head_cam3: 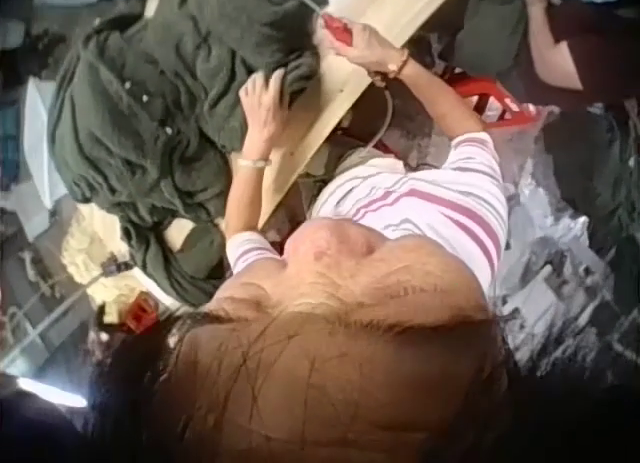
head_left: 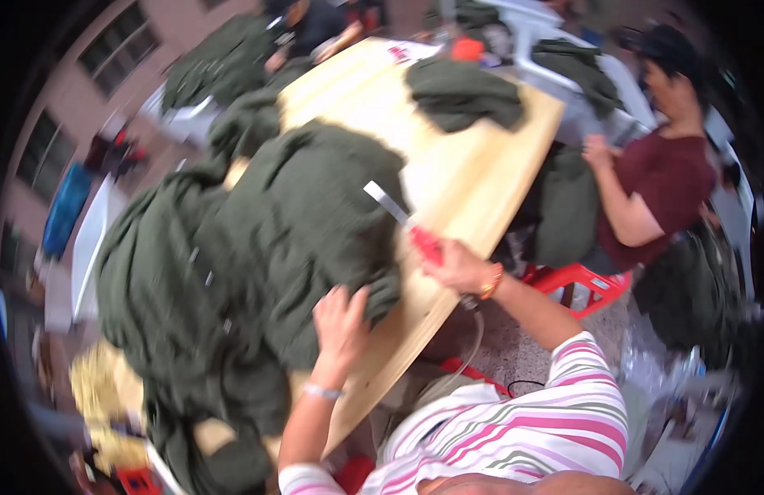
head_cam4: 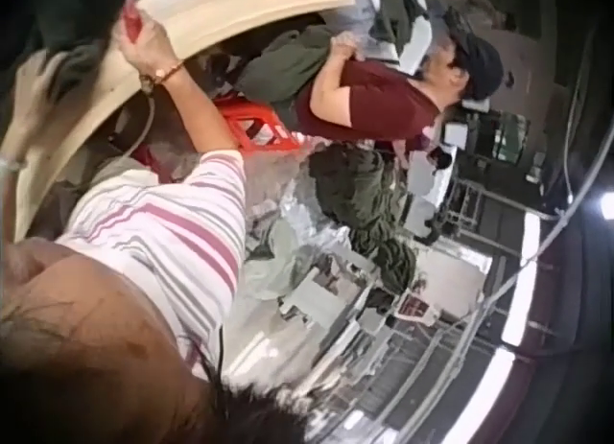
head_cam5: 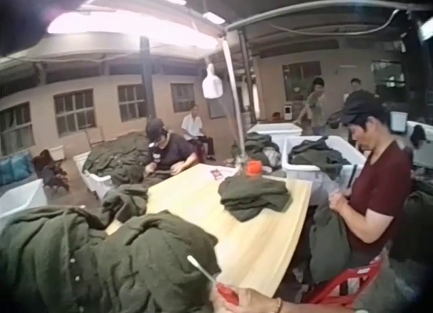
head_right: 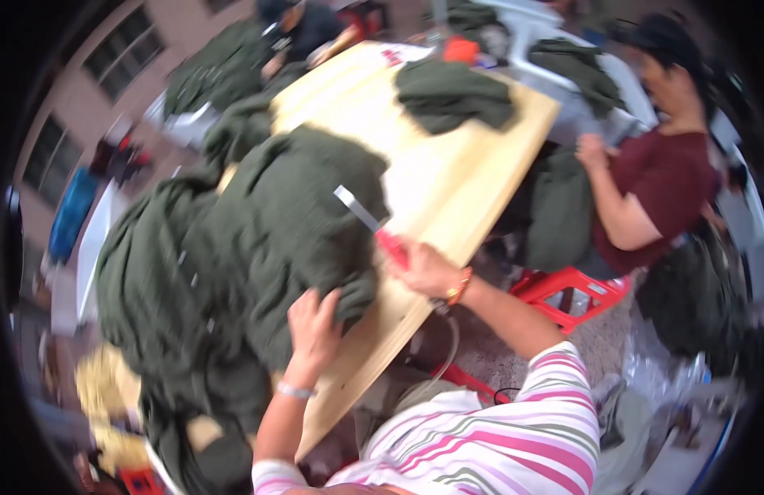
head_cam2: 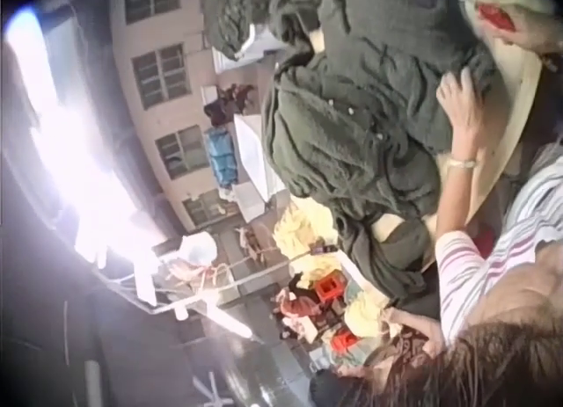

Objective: Trim excess threads from finished garments using scissors.

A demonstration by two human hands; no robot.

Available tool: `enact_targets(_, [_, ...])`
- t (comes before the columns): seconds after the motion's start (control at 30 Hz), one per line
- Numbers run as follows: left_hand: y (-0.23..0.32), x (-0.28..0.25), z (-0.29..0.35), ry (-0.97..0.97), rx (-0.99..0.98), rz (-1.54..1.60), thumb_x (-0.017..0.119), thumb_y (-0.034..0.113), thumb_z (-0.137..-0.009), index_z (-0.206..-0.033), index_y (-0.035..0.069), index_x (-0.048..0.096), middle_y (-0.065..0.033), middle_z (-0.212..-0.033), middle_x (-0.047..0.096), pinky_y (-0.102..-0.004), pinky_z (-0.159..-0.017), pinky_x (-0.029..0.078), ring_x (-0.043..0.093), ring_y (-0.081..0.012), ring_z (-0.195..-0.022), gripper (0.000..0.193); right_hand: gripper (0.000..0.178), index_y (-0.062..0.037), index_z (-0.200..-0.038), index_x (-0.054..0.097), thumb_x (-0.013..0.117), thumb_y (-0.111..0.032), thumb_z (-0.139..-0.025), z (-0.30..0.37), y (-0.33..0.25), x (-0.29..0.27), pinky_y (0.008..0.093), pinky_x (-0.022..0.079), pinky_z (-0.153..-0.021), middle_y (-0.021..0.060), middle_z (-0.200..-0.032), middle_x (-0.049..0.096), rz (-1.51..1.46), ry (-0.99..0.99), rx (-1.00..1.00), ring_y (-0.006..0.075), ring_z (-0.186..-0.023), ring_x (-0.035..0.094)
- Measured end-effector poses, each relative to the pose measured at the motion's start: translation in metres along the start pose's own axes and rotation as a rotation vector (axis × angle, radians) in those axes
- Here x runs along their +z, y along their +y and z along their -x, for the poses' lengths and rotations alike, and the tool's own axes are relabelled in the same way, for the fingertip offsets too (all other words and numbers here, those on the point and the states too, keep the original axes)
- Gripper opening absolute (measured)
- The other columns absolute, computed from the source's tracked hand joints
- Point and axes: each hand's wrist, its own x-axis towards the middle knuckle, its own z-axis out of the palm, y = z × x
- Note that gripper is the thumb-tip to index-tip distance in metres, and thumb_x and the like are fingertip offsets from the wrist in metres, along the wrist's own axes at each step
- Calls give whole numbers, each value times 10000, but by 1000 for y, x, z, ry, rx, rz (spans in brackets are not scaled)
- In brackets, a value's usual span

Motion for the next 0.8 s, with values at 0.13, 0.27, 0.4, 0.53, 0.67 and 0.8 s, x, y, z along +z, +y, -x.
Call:
enact_targets(0.13, [-10, -32, 1, 256, -392, 550, 610, -23, -747, -1054, -22, 579, -177, -955, 625, -324, -833, 464, 607, -272, -923, 309, 290, -38, -1049, 544, 579, -234, -838, 0, 10, 4, 437, 483, -658, 210, -734, 612, 54, 25, -25, 361, -737, 625])
enact_targets(0.27, [-46, -48, 4, 589, -596, 1020, 565, 145, -920, -1175, -70, 543, -114, -1134, 605, -303, -882, 438, 564, -185, -999, 334, 349, -7, -1058, 520, 574, -274, -841, 17, 3, -11, 465, 466, -728, 242, -775, 611, 206, 15, -29, 413, -800, 611])
enact_targets(0.4, [-54, -59, 13, 606, -581, 1248, 575, 184, -921, -1205, -59, 521, -126, -1171, 583, -320, -903, 445, 561, -206, -1037, 378, 365, 0, -1072, 518, 577, -272, -835, 23, 11, -20, 458, 472, -771, 249, -834, 625, 222, 17, 8, 413, -849, 613])
enact_targets(0.53, [-32, -77, 18, 569, -584, 1398, 586, 195, -911, -1227, -51, 488, -138, -1196, 567, -327, -928, 441, 560, -225, -1055, 413, 370, 5, -1070, 523, 577, -272, -830, 29, 4, -24, 448, 475, -788, 249, -858, 631, 205, -25, 108, 409, -860, 616])
enact_targets(0.67, [7, -107, 15, 590, -576, 1400, 622, 259, -892, -1229, -12, 498, -140, -1213, 559, -349, -907, 465, 558, -244, -1074, 451, 328, -1, -1009, 524, 591, -260, -818, 29, 25, -14, 435, 481, -728, 193, -731, 630, 240, -105, 121, 356, -750, 639])
enact_targets(0.8, [26, -126, 28, 731, -646, 1435, 649, 308, -868, -1244, 8, 508, -153, -1227, 554, -401, -965, 438, 552, -280, -1093, 502, 292, 1, -949, 530, 590, -248, -809, 20, 28, 5, 429, 490, -669, 182, -712, 629, 337, -192, -9, 342, -693, 641])
